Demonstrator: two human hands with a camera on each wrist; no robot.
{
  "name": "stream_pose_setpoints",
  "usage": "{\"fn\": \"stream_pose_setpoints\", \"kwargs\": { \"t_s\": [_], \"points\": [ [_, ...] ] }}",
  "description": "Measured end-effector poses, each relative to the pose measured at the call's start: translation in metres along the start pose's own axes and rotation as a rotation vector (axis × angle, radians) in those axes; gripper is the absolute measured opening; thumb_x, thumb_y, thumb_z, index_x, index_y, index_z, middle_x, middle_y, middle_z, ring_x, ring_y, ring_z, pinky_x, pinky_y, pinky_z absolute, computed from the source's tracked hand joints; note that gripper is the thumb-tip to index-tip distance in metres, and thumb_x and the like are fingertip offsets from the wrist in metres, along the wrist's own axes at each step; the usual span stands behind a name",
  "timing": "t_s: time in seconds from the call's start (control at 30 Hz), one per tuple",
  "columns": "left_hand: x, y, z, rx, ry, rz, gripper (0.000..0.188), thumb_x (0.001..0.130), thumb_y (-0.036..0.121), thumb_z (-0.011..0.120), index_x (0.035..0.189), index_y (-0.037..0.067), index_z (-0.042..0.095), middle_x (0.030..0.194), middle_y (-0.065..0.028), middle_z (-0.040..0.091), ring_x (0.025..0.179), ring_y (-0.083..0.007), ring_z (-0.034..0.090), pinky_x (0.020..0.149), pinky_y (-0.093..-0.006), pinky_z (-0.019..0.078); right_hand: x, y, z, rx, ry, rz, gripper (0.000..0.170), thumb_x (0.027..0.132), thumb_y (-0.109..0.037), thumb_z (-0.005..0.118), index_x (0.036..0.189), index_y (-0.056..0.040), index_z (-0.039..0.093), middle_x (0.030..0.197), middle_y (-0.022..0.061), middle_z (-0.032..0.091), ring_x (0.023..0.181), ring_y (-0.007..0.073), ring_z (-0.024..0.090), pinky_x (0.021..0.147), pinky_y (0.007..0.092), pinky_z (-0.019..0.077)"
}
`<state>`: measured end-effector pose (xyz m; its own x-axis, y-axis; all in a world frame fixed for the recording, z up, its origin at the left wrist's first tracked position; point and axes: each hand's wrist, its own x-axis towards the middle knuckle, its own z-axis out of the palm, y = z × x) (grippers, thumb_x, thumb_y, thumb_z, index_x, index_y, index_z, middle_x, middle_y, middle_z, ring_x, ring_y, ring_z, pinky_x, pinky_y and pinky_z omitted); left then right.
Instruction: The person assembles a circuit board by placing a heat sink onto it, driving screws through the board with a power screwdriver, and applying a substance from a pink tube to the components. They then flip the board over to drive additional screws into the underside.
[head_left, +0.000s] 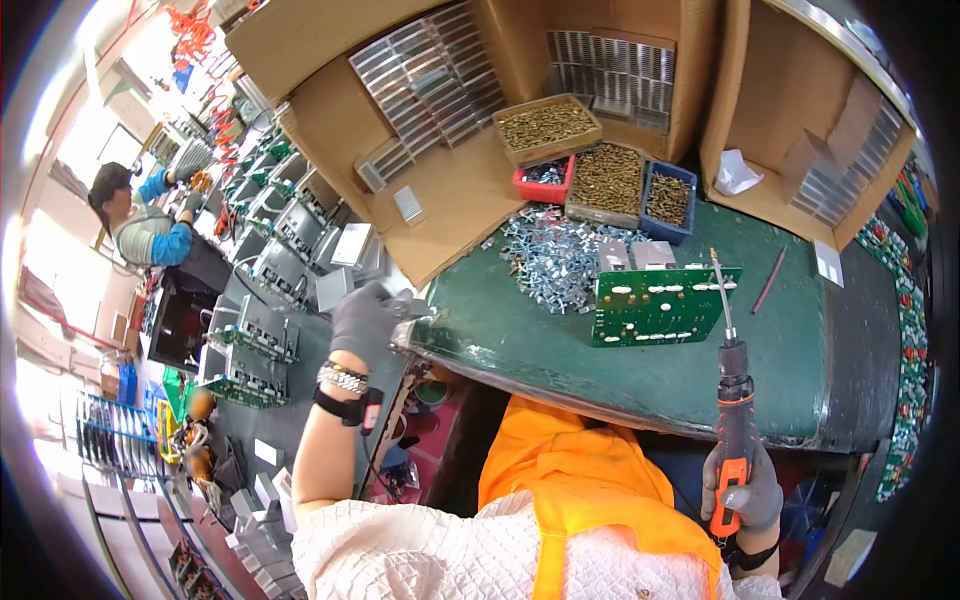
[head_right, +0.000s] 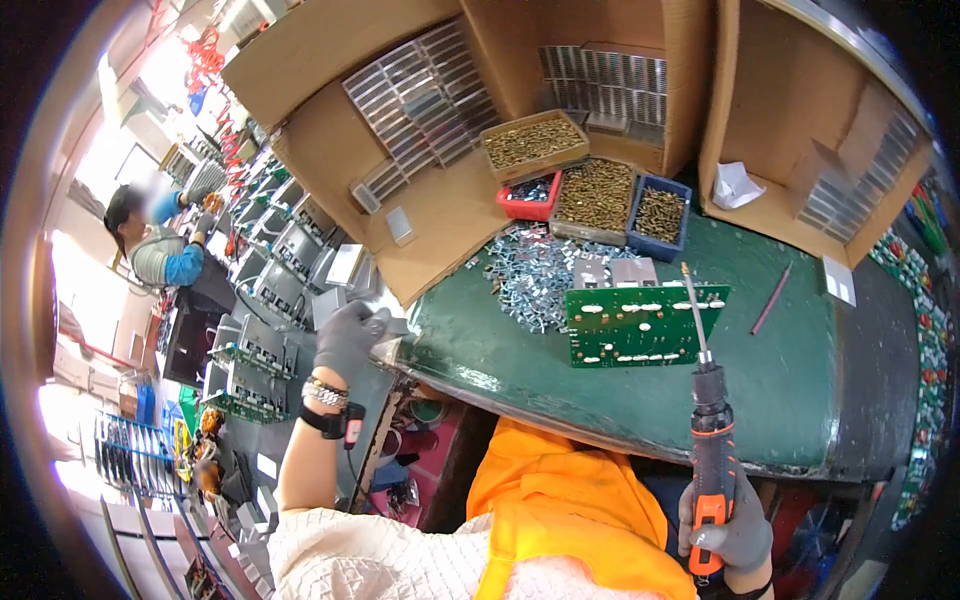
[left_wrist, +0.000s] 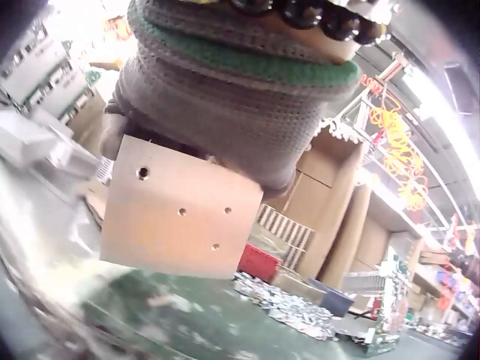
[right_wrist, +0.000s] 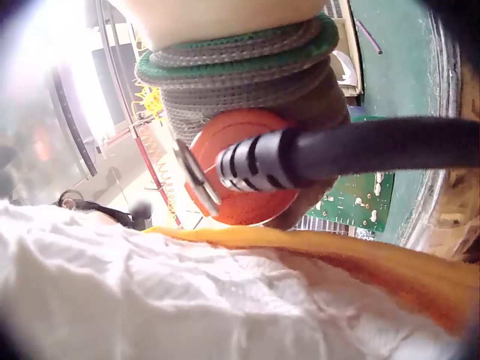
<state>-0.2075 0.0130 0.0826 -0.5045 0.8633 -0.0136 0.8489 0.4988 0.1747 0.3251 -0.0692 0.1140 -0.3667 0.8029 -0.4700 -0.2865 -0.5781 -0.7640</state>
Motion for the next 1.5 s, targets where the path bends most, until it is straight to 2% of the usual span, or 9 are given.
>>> {"fn": "stream_pose_setpoints", "kwargs": {
  "t_s": [0.17,0.23,0.37,0.5,0.7,0.83,1.17,1.33,1.5],
  "points": [
    [-0.001,0.092,0.017,0.174,-0.138,0.108,0.051,0.079,0.055,0.066,0.088,0.005,0.069,0.093,-0.016,0.069,0.096,-0.0346,0.062,0.086,-0.0416,0.0461,-0.008,-0.001,-0.002,-0.034,0.004,0.0,0.083,0.057,0.002,0.071,0.132,-0.0054,0.036,0.08,0.0108,0.058,0.058,0.0201,0.062,0.052,0.0348,0.0542],
    [-0.002,0.084,0.028,0.093,0.053,0.18,0.045,0.081,0.048,0.069,0.095,0.005,0.066,0.098,-0.0171,0.067,0.098,-0.0353,0.061,0.084,-0.04,0.0474,-0.013,0.002,-0.007,-0.012,-0.016,-0.023,0.085,0.057,0.002,0.072,0.134,-0.0057,0.036,0.08,0.0107,0.058,0.058,0.0196,0.062,0.053,0.0348,0.0544],
    [-0.004,0.038,0.019,-0.3,-0.089,0.361,0.067,0.068,0.029,0.085,0.122,0.005,0.053,0.112,-0.016,0.062,0.107,-0.0325,0.06,0.094,-0.0419,0.0468,-0.023,0.007,-0.017,-0.01,0.028,-0.022,0.086,0.058,0.0,0.073,0.134,-0.005,0.035,0.08,0.0109,0.058,0.057,0.0196,0.062,0.053,0.0343,0.0545],
    [-0.012,0.016,0.01,-0.238,-0.329,0.406,0.067,0.066,0.015,0.086,0.123,0.005,0.052,0.112,-0.0143,0.062,0.103,-0.0278,0.062,0.089,-0.0382,0.0505,-0.023,0.013,-0.028,0.035,0.05,-0.076,0.085,0.06,-0.003,0.074,0.135,-0.0052,0.034,0.08,0.0111,0.058,0.056,0.0195,0.062,0.051,0.0332,0.0544],
    [0.011,0.013,0.021,-0.634,-0.064,0.421,0.054,0.067,0.008,0.084,0.114,0.002,0.057,0.099,-0.0053,0.062,0.093,-0.016,0.061,0.08,-0.0293,0.0517,-0.027,0.017,-0.039,0.065,0.017,-0.088,0.086,0.064,-0.001,0.074,0.138,-0.0071,0.031,0.086,0.0111,0.058,0.065,0.0182,0.062,0.057,0.0335,0.055],
    [0.027,0.096,-0.019,-1.074,-0.053,0.569,0.048,0.073,0.004,0.079,0.115,0.0,0.057,0.103,-0.0049,0.061,0.092,-0.0133,0.059,0.082,-0.0265,0.0493,-0.029,0.019,-0.046,0.002,-0.011,-0.067,0.086,0.067,-0.001,0.076,0.139,-0.004,0.029,0.09,0.0079,0.058,0.071,0.0151,0.06,0.063,0.0323,0.0538],
    [0.055,0.365,-0.022,-0.757,-0.466,0.942,0.035,0.085,0.012,0.07,0.117,0.0,0.062,0.107,-0.0052,0.064,0.099,-0.0129,0.058,0.089,-0.0273,0.0456,-0.03,0.026,-0.043,-0.178,0.049,0.055,0.089,0.069,-0.016,0.081,0.142,-0.001,0.031,0.107,0.0066,0.053,0.088,0.012,0.053,0.078,0.0289,0.0481],
    [0.061,0.423,0.022,-0.424,-0.679,1.157,0.028,0.085,0.017,0.071,0.111,0.008,0.067,0.099,-0.0018,0.066,0.09,-0.0113,0.059,0.082,-0.0272,0.0477,-0.024,0.025,-0.047,-0.177,-0.002,0.083,0.089,0.071,-0.022,0.082,0.14,0.0006,0.032,0.108,0.0063,0.052,0.088,0.012,0.051,0.078,0.0278,0.0466],
    [0.063,0.429,0.039,-0.286,-0.964,1.052,0.022,0.086,0.017,0.07,0.105,0.007,0.068,0.099,-0.0011,0.064,0.09,-0.0118,0.057,0.082,-0.0271,0.0466,-0.007,0.021,-0.047,-0.186,-0.034,0.006,0.088,0.072,-0.024,0.081,0.14,0.0012,0.031,0.105,0.0059,0.052,0.087,0.0121,0.05,0.077,0.0273,0.0462]
  ]
}}
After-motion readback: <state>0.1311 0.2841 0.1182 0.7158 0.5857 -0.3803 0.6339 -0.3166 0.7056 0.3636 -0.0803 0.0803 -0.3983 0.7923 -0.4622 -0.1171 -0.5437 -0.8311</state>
